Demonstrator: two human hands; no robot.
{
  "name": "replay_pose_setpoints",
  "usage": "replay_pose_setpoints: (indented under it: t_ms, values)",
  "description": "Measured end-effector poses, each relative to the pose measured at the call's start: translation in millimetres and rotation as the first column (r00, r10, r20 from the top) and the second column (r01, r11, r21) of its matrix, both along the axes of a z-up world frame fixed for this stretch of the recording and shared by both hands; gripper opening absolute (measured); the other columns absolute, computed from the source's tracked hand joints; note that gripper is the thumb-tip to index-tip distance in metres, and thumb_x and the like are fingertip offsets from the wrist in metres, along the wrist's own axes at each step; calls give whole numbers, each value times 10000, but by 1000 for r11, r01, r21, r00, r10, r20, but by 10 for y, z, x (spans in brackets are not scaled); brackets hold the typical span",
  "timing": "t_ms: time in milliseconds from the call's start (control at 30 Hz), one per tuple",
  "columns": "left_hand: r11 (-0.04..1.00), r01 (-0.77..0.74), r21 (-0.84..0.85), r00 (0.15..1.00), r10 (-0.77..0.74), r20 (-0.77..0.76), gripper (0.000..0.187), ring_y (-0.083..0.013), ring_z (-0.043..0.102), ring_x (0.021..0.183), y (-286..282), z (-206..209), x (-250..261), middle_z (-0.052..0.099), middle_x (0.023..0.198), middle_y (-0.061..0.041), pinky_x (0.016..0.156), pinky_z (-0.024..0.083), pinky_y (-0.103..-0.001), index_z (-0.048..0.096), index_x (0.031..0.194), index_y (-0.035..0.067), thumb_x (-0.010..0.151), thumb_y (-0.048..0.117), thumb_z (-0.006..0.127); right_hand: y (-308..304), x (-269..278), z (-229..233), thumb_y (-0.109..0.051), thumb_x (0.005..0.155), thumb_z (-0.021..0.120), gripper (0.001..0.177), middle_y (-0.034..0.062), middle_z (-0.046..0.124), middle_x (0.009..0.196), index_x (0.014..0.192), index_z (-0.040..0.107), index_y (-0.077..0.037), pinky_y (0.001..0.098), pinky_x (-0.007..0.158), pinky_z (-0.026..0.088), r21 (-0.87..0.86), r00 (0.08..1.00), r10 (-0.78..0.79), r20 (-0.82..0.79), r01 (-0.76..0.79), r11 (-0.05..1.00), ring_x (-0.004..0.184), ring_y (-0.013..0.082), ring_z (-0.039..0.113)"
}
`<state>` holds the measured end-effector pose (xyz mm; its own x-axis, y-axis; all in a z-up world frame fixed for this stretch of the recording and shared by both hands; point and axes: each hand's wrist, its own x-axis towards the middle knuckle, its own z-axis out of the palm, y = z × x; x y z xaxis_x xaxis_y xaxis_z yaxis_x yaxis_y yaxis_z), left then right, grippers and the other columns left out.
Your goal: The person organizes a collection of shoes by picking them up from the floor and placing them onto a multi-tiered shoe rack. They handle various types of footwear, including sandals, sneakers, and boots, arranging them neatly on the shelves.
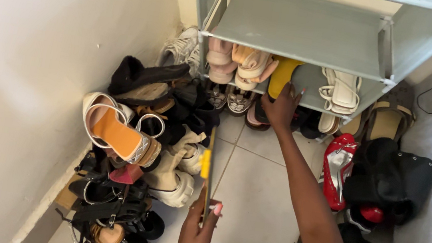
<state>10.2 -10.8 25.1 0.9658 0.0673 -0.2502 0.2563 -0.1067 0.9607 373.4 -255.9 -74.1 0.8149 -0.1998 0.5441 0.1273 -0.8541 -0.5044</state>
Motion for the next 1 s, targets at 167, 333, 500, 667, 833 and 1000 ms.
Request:
replay_pose_setpoints:
  t_ms: [167, 333, 500, 667, 833, 1000]
  values:
    - [957, 43, 288, 950, -128, 283, 808, -310, 604, 1068, -106, 162, 333, 602, 1204, -228, 911, 504, -390, 314, 1576, 11, 940, 323, 702, 73, -378, 346, -539, 811, 858, 1097, 390, 411, 1458, 1456, 309, 158, 664, 1096, 123, -54, 997, -56, -48, 53, 997, 1400, 511, 333]
    - [946, -59, 319, 881, -101, 463, 928, -380, 568, 1120, -416, 101, 855, 535, 1277, -269, 945, 492, -408, 234, 1573, -36, 904, 307, 778, 164, -1679, 366, -467, 987, 629, 810, 165, 463, 1528, 1551, 311, 20, 368, 1191, 327, 902, 884, 440, 155, -309, 302, 1430, 251, 443]
    - [979, -40, 200, 835, -77, 545, 923, -422, 491, 1217, -722, -134, 1130, 411, 1330, -329, 1034, 460, -434, 74, 1624, -61, 961, 221, 651, 537, -2852, 378, -395, 1034, 532, 619, 72, 549, 1462, 1506, 457, -3, 303, 1141, 335, 908, 880, 467, -88, -121, 400, 1372, 139, 473]
    - [995, 100, -24, 878, -77, 472, 673, -399, 366, 1436, -846, -286, 1031, 355, 1544, -296, 1174, 308, -450, 118, 1665, -38, 1143, 234, 446, 473, -3005, 532, -389, 1056, 512, 592, 106, 576, 1423, 1488, 463, 14, 309, 1093, 412, 886, 942, 334, 13, -165, 433, 1287, 157, 546]
    - [981, 156, -114, 907, -97, 409, 726, -357, 547, 1254, -770, -469, 926, 587, 1296, -234, 1127, 394, -434, 143, 1634, -12, 1073, 330, 453, 42, -2828, 799, -424, 1056, 573, 596, 208, 654, 1135, 1392, 520, 65, 473, 784, 559, 981, 942, 304, 141, -175, 87, 922, 327, 670]
    - [924, -32, 380, 915, -126, 382, 614, -417, 435, 1377, -599, -1268, 615, 492, 1454, -276, 1154, 342, -490, 359, 1506, -36, 1047, 318, 560, -163, -1793, 675, -439, 1054, 611, 656, 135, 552, 1357, 1480, 442, 32, 436, 996, 556, 908, 897, 248, 366, -403, 118, 1184, 231, 614]
